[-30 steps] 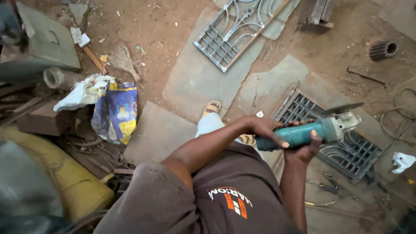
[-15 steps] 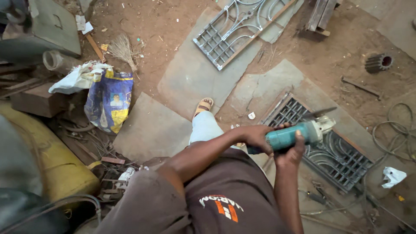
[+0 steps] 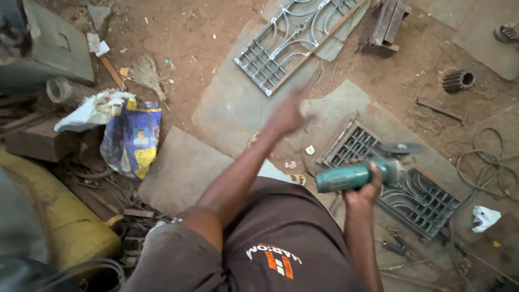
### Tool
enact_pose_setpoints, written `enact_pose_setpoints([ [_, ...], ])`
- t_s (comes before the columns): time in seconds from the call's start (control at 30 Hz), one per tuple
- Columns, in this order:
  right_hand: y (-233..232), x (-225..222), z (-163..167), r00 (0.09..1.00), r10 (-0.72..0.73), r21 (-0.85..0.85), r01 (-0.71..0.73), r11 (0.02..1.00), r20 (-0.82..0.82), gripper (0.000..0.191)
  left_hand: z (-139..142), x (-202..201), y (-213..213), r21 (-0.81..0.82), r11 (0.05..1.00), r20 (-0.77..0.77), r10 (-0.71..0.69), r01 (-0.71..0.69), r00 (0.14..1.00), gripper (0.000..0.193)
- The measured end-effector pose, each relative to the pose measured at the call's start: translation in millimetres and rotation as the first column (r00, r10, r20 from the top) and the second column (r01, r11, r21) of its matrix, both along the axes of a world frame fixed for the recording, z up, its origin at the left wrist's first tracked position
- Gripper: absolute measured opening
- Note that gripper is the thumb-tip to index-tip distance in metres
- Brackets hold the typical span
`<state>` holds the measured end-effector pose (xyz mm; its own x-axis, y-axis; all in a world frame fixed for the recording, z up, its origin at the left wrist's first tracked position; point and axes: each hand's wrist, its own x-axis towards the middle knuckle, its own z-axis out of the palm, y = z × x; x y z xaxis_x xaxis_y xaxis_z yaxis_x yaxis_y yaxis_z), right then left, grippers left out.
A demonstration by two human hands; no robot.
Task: The person uses an angle grinder to grind welds and surfaces on decorative metal window grilles laid on the workshop floor, working along different sections of each grille with sparks flying, then steps back and repositions between grilles.
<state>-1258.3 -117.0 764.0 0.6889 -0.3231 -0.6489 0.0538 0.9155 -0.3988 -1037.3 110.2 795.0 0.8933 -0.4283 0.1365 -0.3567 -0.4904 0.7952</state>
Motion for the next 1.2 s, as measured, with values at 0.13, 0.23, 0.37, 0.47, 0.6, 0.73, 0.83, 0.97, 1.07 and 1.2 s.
enact_pose_setpoints([
  [0.13, -10.3, -20.3, -4.6, 0.994, -0.108, -0.040, 0.107, 0.993, -0.033, 0.041, 1.0, 107.9, 60.7, 0.222, 0.959, 0.032, -0.188, 0.177, 0.982, 0.089],
  [0.23, -15.4, -45.3, -8.0, 0.981, -0.180, -0.067, 0.176, 0.982, -0.067, 0.040, 1.9, 157.7, 86.8, 0.048, 0.865, -0.592, -0.378, 0.499, 0.712, 0.068],
  [0.37, -18.3, -81.5, -14.8, 0.946, -0.296, -0.075, 0.289, 0.954, -0.130, 0.037, 2.2, 217.4, 148.9, -0.201, 0.582, 0.088, 0.812, -0.788, 0.577, 0.074],
  [0.47, -16.5, -107.0, -23.4, 0.895, -0.403, -0.123, 0.385, 0.915, -0.191, 0.034, -12.3, 240.8, 194.9, -0.261, 0.345, 0.185, 0.935, -0.902, 0.304, 0.078],
  [0.6, 1.5, -131.1, -36.3, 0.869, -0.442, -0.119, 0.426, 0.897, -0.222, 0.037, -45.3, 208.6, 211.6, 0.231, 0.697, 0.161, 0.661, -0.679, 0.733, 0.085],
  [0.73, 33.6, -132.7, -36.4, 0.759, -0.601, -0.166, 0.577, 0.799, -0.250, 0.030, -79.4, 136.6, 163.2, 0.556, 0.790, -0.078, 0.358, -0.257, 0.930, 0.093],
  [0.83, 56.4, -120.7, -22.6, 0.780, -0.584, -0.083, 0.582, 0.809, -0.224, 0.032, -95.7, 83.6, 118.9, 0.579, 0.815, -0.331, 0.211, 0.021, 0.920, 0.083],
  [0.97, 68.3, -103.5, -6.2, 0.761, -0.597, -0.067, 0.602, 0.796, -0.255, 0.033, -98.3, 27.2, 51.8, 0.200, 0.919, -0.653, -0.134, 0.340, 0.745, 0.069],
  [1.07, 78.4, -85.5, 2.0, 0.782, -0.576, -0.088, 0.574, 0.814, -0.237, 0.032, -77.2, -2.7, 7.4, -0.195, 0.827, -0.644, -0.514, 0.528, 0.568, 0.060],
  [1.2, 90.7, -56.4, 2.0, 0.811, -0.557, -0.130, 0.542, 0.830, -0.179, 0.032, -43.2, -23.2, -30.9, -0.514, 0.522, -0.680, -0.732, 0.681, 0.048, 0.065],
])
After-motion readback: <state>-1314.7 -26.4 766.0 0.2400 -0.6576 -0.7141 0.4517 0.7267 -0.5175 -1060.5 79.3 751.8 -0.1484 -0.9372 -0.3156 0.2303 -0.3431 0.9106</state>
